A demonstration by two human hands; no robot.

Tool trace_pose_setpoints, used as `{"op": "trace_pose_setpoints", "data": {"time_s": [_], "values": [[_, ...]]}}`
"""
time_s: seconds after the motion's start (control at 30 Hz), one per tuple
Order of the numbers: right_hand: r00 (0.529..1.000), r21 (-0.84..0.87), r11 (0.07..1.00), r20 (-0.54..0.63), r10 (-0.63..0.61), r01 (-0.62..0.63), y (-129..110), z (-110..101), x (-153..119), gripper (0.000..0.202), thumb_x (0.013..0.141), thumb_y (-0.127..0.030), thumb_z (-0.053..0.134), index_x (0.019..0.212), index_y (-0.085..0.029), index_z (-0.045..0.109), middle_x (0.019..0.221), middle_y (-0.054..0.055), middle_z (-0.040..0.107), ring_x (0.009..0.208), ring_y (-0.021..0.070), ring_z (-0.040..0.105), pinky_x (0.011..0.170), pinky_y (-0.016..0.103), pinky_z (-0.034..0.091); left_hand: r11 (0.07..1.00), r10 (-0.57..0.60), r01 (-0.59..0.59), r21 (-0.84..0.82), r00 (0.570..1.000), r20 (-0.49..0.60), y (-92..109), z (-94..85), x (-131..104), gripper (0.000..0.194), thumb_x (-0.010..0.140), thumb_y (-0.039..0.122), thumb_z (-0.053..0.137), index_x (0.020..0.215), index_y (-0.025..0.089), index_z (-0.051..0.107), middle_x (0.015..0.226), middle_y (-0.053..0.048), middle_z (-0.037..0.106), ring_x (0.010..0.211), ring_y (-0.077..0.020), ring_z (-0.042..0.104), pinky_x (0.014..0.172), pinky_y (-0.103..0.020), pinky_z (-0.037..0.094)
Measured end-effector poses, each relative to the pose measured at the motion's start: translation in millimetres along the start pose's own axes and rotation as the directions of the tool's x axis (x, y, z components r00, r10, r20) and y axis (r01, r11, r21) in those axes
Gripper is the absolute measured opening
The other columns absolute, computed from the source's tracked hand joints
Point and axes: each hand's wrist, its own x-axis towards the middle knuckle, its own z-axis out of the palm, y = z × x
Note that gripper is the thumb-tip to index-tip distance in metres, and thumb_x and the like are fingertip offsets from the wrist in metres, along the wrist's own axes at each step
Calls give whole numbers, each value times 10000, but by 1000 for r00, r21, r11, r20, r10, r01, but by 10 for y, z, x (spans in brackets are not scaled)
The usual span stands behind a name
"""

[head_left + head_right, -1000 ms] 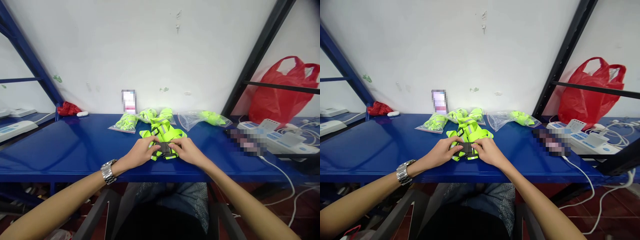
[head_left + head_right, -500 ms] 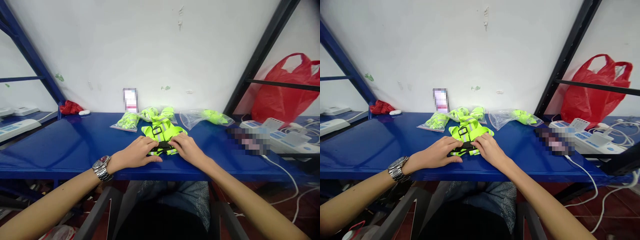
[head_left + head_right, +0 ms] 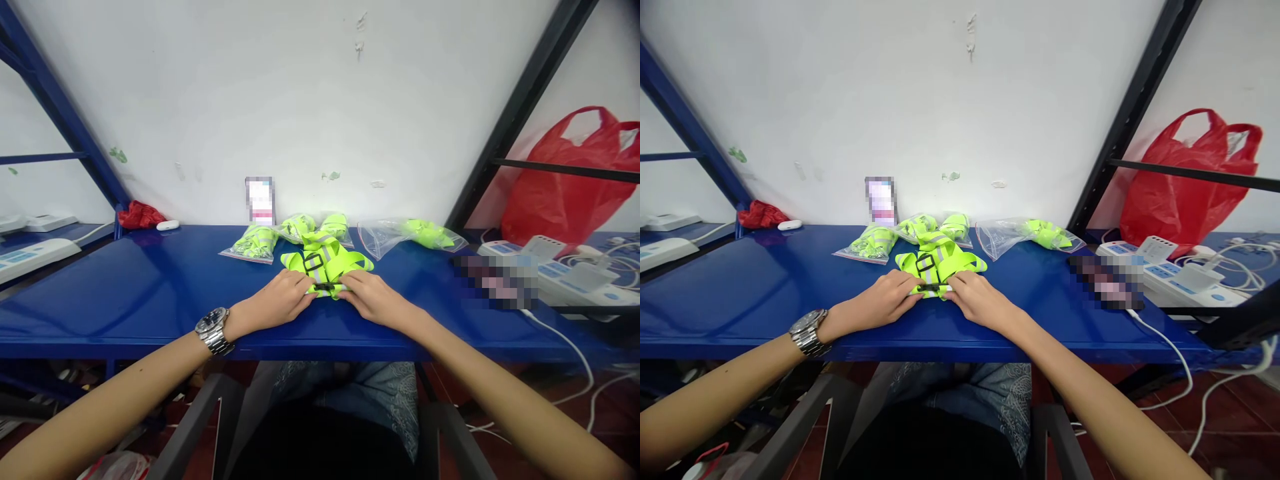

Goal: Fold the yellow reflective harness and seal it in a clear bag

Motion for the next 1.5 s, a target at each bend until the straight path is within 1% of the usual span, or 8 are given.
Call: {"op": "trace_pose_setpoints", "data": {"time_s": [0.17,0.3,0.5,0.63,0.77,0.93,1.23,1.5], "values": [[978,177,968,138,153,-176,41,-208,156,294,951,-256,476,665,-193,452,586,-29,459,540,113,371,572,268,256,963,-137,143,-226,990,44,-39,-85,80,390,1030,417,297,834,168,525,708,-19,557,636,-163,516,601,-291,356],[925,300,917,349,150,-262,108,-291,314,383,948,-346,446,613,-208,325,540,-65,295,512,91,270,551,265,213,859,-224,269,-435,963,153,-53,-134,74,367,1027,449,293,1151,170,496,683,21,518,583,-152,489,563,-272,362],[843,268,841,418,338,-470,188,-138,521,422,922,-339,488,565,-210,301,514,-53,309,525,91,249,546,274,200,957,-223,210,-200,974,-47,-21,116,14,292,1008,215,276,1196,166,495,1142,-131,508,977,-226,522,816,-374,467],[868,196,877,345,357,-439,97,-107,549,420,940,-376,481,563,-200,425,522,-26,394,518,113,315,556,278,224,986,-110,119,119,991,-77,106,92,-6,310,957,86,289,1102,131,560,1054,-155,568,1011,-276,507,903,-466,425],[893,-24,903,137,428,-429,12,-52,479,306,945,-389,490,730,-187,571,673,42,547,599,168,489,588,277,306,989,-50,50,138,999,-1,212,-26,-20,369,1017,360,333,1207,88,495,969,-142,597,917,-269,552,851,-425,459],[971,-143,968,-148,188,-209,1,-42,222,370,1021,-296,287,918,-137,604,919,135,596,848,230,562,790,350,441,990,-43,34,135,997,70,164,-47,-30,397,1017,442,324,1192,116,470,984,-128,597,878,-253,576,793,-384,482],[999,-187,982,-15,-32,29,-77,-163,-248,780,905,-580,501,1489,-102,306,1438,226,452,1319,382,401,1055,546,393,997,-32,29,75,999,38,135,-21,-51,310,1031,334,322,1234,136,446,1029,-127,592,920,-246,588,794,-366,492],[987,160,979,115,112,-129,-109,-295,-121,407,1003,-454,366,1150,-150,591,996,127,681,871,237,633,785,363,488,958,-84,86,-275,996,18,100,-89,-19,305,1043,364,289,1142,161,495,991,-86,632,881,-208,607,769,-320,459]]}}
